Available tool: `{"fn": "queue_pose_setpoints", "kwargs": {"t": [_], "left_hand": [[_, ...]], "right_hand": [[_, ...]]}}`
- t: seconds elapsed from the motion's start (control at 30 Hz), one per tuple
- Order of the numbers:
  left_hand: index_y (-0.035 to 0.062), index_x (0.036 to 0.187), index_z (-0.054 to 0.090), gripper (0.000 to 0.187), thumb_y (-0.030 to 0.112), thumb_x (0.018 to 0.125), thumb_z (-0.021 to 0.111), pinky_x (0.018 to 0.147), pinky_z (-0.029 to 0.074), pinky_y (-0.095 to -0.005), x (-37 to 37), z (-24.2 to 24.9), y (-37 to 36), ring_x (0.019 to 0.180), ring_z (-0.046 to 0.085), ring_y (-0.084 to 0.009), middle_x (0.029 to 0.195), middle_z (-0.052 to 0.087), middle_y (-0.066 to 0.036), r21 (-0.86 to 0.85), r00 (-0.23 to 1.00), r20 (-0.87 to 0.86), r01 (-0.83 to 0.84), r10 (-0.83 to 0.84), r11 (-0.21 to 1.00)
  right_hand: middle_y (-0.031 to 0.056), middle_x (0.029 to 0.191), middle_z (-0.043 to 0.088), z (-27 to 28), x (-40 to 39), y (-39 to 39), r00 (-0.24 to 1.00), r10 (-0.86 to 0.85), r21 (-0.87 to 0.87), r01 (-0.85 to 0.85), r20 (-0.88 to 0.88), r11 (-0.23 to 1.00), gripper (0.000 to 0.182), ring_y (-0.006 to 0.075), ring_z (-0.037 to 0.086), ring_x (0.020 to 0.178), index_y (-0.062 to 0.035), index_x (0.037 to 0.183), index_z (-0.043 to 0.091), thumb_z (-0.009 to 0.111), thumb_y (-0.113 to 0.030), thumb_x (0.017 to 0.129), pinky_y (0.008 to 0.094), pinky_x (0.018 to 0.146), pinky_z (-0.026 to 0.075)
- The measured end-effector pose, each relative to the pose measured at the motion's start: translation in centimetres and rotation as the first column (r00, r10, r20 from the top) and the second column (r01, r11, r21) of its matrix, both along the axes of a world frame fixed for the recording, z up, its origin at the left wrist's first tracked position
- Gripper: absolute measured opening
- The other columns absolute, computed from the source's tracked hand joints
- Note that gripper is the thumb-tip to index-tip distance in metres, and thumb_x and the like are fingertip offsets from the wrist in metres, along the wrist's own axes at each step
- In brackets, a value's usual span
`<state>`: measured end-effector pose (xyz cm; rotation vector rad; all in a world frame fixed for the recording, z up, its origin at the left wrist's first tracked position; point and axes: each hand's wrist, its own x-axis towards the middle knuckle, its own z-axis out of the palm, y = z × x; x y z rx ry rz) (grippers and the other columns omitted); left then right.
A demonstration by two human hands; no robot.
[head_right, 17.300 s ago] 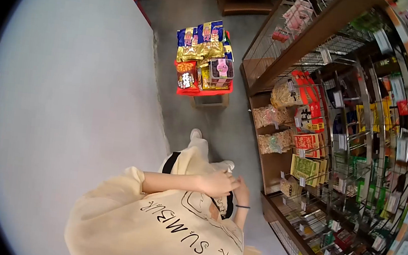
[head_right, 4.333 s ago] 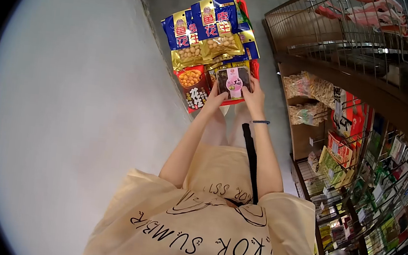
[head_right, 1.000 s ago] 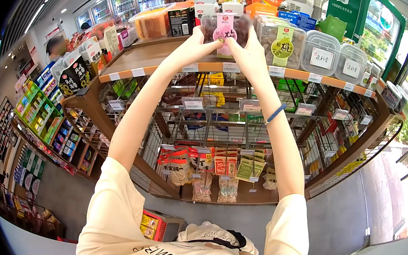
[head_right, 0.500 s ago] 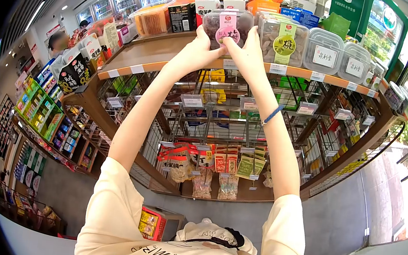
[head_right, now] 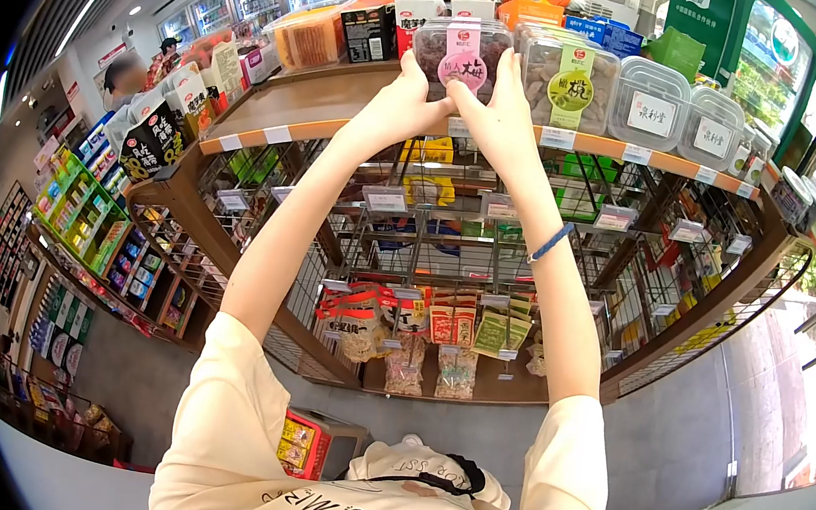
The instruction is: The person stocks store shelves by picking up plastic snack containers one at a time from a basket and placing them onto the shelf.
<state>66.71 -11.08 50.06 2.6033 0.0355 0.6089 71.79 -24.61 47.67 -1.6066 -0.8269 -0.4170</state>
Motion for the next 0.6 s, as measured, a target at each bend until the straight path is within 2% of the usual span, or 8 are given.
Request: {"fn": "queue_pose_setpoints", "kwargs": {"t": [0.13, 0.23, 0.3, 0.33, 0.43, 0.53, 0.57, 0.6], "left_hand": [[-0.0208, 0.126, 0.002, 0.097, 0.040, 0.077, 0.058, 0.079, 0.049, -0.0379, 0.1, -0.1, 0.2, 0.095, 0.056, -0.0408, 0.113, 0.043, -0.037, 0.022, 0.999, 0.030, 0.019, -0.020, 1.000], [-0.0207, 0.126, 0.002, 0.096, 0.040, 0.077, 0.058, 0.080, 0.048, -0.0381, 0.0, -0.2, -0.1, 0.096, 0.055, -0.0408, 0.115, 0.041, -0.037, 0.074, 0.999, 0.025, -0.034, 0.032, 0.997], [-0.0202, 0.126, 0.002, 0.096, 0.040, 0.077, 0.057, 0.080, 0.048, -0.0382, 0.4, -0.5, 0.1, 0.098, 0.054, -0.0406, 0.118, 0.039, -0.037, 0.045, 0.998, 0.054, -0.041, 0.039, 0.998], [-0.0200, 0.127, 0.002, 0.096, 0.040, 0.077, 0.057, 0.081, 0.048, -0.0383, 0.4, -0.5, 0.2, 0.098, 0.054, -0.0405, 0.118, 0.039, -0.037, 0.033, 0.999, 0.036, -0.014, 0.013, 0.999], [-0.0194, 0.127, 0.001, 0.094, 0.039, 0.078, 0.056, 0.082, 0.047, -0.0392, 0.4, -0.6, 0.3, 0.099, 0.053, -0.0408, 0.118, 0.039, -0.037, -0.009, 1.000, 0.006, 0.021, -0.021, 1.000], [-0.0191, 0.128, 0.001, 0.093, 0.035, 0.077, 0.057, 0.085, 0.045, -0.0397, -0.1, -1.1, 0.5, 0.102, 0.051, -0.0413, 0.118, 0.040, -0.036, 0.007, 0.999, 0.037, 0.022, -0.022, 1.000], [-0.0189, 0.128, 0.001, 0.093, 0.033, 0.076, 0.059, 0.088, 0.042, -0.0395, -0.7, -1.6, 0.6, 0.105, 0.049, -0.0412, 0.119, 0.040, -0.036, 0.026, 0.982, 0.183, 0.041, -0.045, 0.999], [-0.0188, 0.128, 0.002, 0.092, 0.031, 0.076, 0.060, 0.091, 0.040, -0.0392, -1.6, -2.2, 0.7, 0.108, 0.047, -0.0411, 0.119, 0.040, -0.036, 0.050, 0.943, 0.326, 0.056, -0.069, 0.997]], "right_hand": [[0.0310, 0.138, 0.015, -0.2, 0.6, -0.3, 1.000, 0.018, -0.022, -0.018, 0.023, 1.000, 0.087, 0.0347, 0.012, 0.132, 0.0137, 0.131, 0.014, 0.059, -0.036, 0.075, 0.0331, 0.107, 0.014], [0.0297, 0.136, 0.023, -0.2, 0.3, -0.4, 1.000, 0.010, -0.039, -0.010, 0.012, 0.999, 0.088, 0.0343, 0.022, 0.129, 0.0125, 0.132, 0.013, 0.059, -0.035, 0.075, 0.0332, 0.105, 0.020], [0.0272, 0.128, 0.038, 0.3, -0.7, -0.6, 0.988, 0.146, 0.027, -0.145, -0.051, 0.989, 0.088, 0.0294, 0.038, 0.121, 0.0114, 0.133, 0.012, 0.061, -0.033, 0.075, 0.0313, 0.099, 0.030], [0.0232, 0.118, 0.048, 1.0, -2.6, -0.7, 0.974, 0.217, 0.097, -0.210, -0.070, 0.973, 0.087, 0.0223, 0.047, 0.111, 0.0108, 0.133, 0.011, 0.062, -0.029, 0.075, 0.0278, 0.091, 0.037], [0.0212, 0.118, 0.048, 1.2, -3.1, -0.7, 0.987, 0.160, 0.023, -0.159, -0.035, 0.987, 0.086, 0.0191, 0.046, 0.109, 0.0098, 0.134, 0.012, 0.062, -0.026, 0.075, 0.0254, 0.090, 0.037], [0.0244, 0.120, 0.047, 0.1, -4.9, -1.7, 0.966, 0.257, 0.060, -0.254, -0.030, 0.965, 0.078, 0.0217, 0.048, 0.112, 0.0087, 0.134, 0.013, 0.060, -0.020, 0.079, 0.0302, 0.094, 0.036], [0.0261, 0.121, 0.046, -0.5, -5.7, -2.3, 0.954, 0.299, 0.081, -0.296, -0.024, 0.952, 0.075, 0.0225, 0.048, 0.113, 0.0068, 0.135, 0.013, 0.059, -0.017, 0.080, 0.0319, 0.096, 0.035], [0.0255, 0.123, 0.045, -1.1, -7.3, -3.5, 0.957, 0.290, 0.003, -0.290, 0.005, 0.957, 0.072, 0.0232, 0.047, 0.114, 0.0034, 0.135, 0.015, 0.058, -0.016, 0.081, 0.0332, 0.097, 0.034]]}}
